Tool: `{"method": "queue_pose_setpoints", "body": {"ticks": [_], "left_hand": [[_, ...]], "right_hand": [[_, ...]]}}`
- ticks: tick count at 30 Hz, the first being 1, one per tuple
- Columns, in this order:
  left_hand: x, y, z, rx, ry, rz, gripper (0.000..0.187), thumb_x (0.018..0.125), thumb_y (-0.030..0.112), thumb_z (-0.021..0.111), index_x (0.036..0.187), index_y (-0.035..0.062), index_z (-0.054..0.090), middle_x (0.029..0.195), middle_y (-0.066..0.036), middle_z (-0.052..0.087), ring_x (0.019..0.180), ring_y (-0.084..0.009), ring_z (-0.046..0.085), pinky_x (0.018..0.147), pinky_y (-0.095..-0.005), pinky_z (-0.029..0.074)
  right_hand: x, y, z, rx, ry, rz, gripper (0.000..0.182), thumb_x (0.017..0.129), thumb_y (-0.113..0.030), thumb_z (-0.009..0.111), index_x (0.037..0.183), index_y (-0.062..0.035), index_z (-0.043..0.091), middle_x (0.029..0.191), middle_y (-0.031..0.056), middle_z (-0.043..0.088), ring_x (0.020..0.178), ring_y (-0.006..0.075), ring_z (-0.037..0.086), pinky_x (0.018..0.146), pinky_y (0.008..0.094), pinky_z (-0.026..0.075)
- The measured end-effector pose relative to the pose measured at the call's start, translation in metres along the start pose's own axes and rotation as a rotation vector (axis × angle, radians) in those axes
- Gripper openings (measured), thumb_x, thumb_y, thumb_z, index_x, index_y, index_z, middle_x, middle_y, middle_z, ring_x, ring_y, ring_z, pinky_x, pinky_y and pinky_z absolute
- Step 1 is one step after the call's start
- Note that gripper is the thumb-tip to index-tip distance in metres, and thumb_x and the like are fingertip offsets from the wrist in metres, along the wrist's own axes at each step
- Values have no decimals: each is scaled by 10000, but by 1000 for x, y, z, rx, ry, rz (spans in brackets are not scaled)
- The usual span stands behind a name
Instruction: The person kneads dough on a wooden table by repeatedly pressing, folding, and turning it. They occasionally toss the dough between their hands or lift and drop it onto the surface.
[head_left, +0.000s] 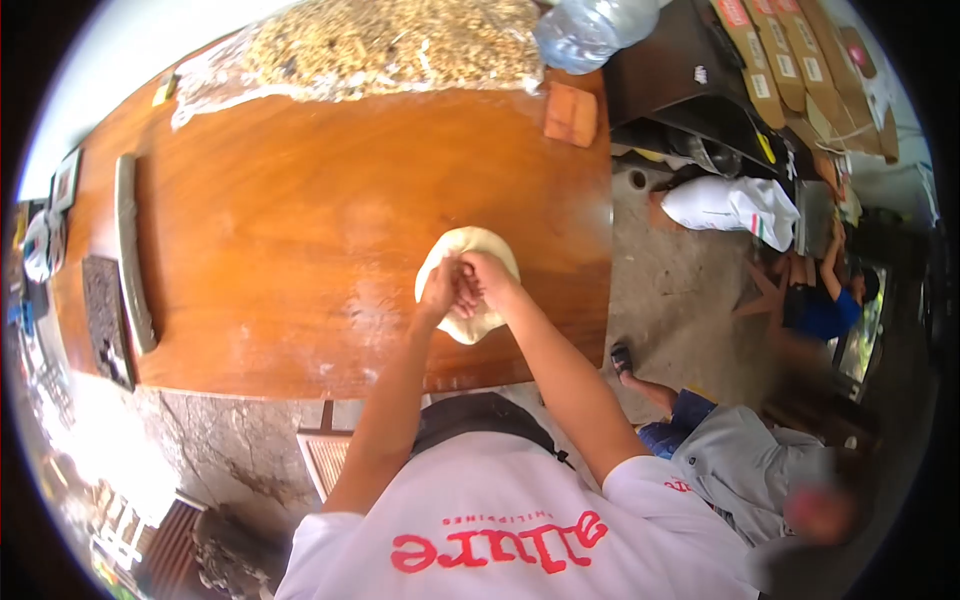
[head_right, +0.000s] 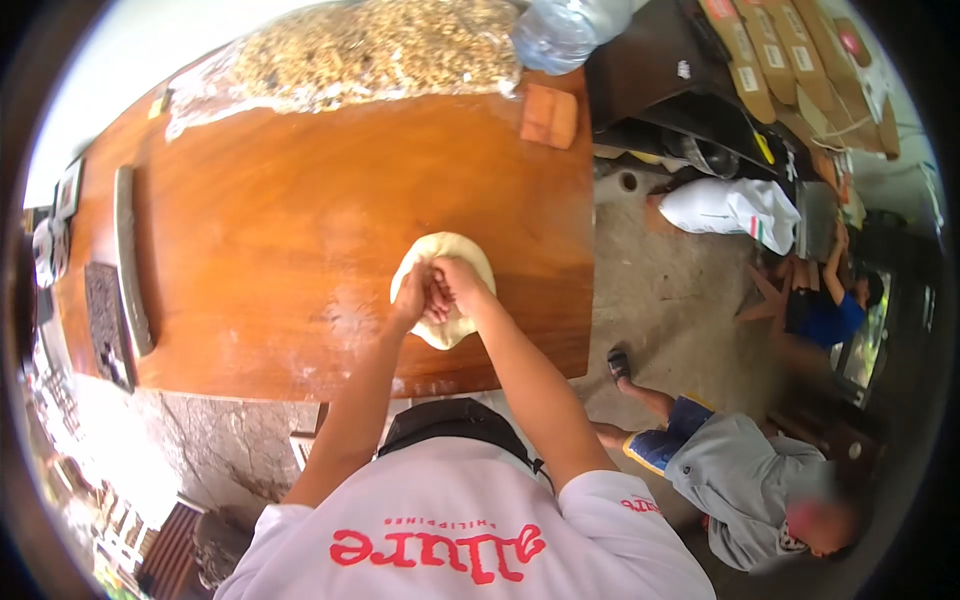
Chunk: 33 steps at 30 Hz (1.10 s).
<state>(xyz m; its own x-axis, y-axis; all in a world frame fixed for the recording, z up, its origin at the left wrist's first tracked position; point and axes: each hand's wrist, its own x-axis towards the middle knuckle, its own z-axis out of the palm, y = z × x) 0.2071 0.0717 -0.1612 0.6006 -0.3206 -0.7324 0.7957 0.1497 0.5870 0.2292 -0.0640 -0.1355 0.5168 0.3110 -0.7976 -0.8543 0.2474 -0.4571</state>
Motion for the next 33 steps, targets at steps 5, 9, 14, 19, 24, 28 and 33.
{"method": "queue_pose_setpoints", "body": {"ticks": [5, 9, 14, 19, 24, 28, 33], "left_hand": [[-3, -7, 23, -55, 262, 130, 755, 936, 729, 266, 648, 68, 489, 505, -53, 468, 344, -159, 427, 311, -301, 344], [5, -4, 11, -222, 144, 20, 764, 878, 818, 182, 519, 153, 295, 461, 22, 268, 371, -119, 216, 370, -280, 173], [6, 4, 16, -237, 219, -29, 768, 893, 796, 214, 498, 144, 301, 449, 19, 276, 375, -129, 237, 373, -282, 193], [7, 6, 23, -115, 221, 36, 752, 945, 713, 282, 491, 116, 332, 433, -16, 327, 357, -135, 294, 351, -286, 229], [-4, 18, 33, 94, 266, 51, 718, 996, 610, 282, 520, 80, 374, 434, -65, 393, 346, -169, 403, 320, -312, 318], [5, 3, 36, 92, 347, 224, 712, 1021, 541, 264, 579, 25, 479, 437, -94, 469, 322, -197, 455, 316, -336, 380], [4, 11, 31, 194, 262, 132, 799, 953, 686, 295, 524, 37, 475, 452, -99, 507, 350, -199, 517, 335, -319, 423]], "right_hand": [[-44, -24, 44, 401, 164, -29, 301, 924, -226, 524, 650, -131, 446, 505, -14, 404, 473, 144, 386, 496, 297, 360], [-34, -41, 32, 585, -80, -154, 341, 908, -216, 497, 594, -163, 375, 483, -33, 289, 459, 129, 275, 473, 300, 271], [24, -37, 9, 413, -4, 155, 380, 870, -215, 458, 533, -204, 283, 446, -40, 205, 389, 134, 176, 399, 312, 162], [46, -47, 8, -192, 259, 101, 307, 814, -204, 494, 538, -177, 362, 458, -38, 272, 370, 124, 206, 385, 310, 168], [61, -45, 14, -811, 461, -48, 379, 814, -287, 498, 756, 59, 640, 754, 224, 679, 727, 399, 654, 721, 490, 499], [40, -38, 31, -987, 558, -294, 428, 825, -313, 476, 794, 69, 667, 873, 316, 658, 821, 454, 657, 771, 492, 509], [13, -63, -24, 95, -159, 57, 369, 835, -210, 488, 519, -194, 297, 474, -63, 250, 412, 88, 231, 417, 281, 202]]}}
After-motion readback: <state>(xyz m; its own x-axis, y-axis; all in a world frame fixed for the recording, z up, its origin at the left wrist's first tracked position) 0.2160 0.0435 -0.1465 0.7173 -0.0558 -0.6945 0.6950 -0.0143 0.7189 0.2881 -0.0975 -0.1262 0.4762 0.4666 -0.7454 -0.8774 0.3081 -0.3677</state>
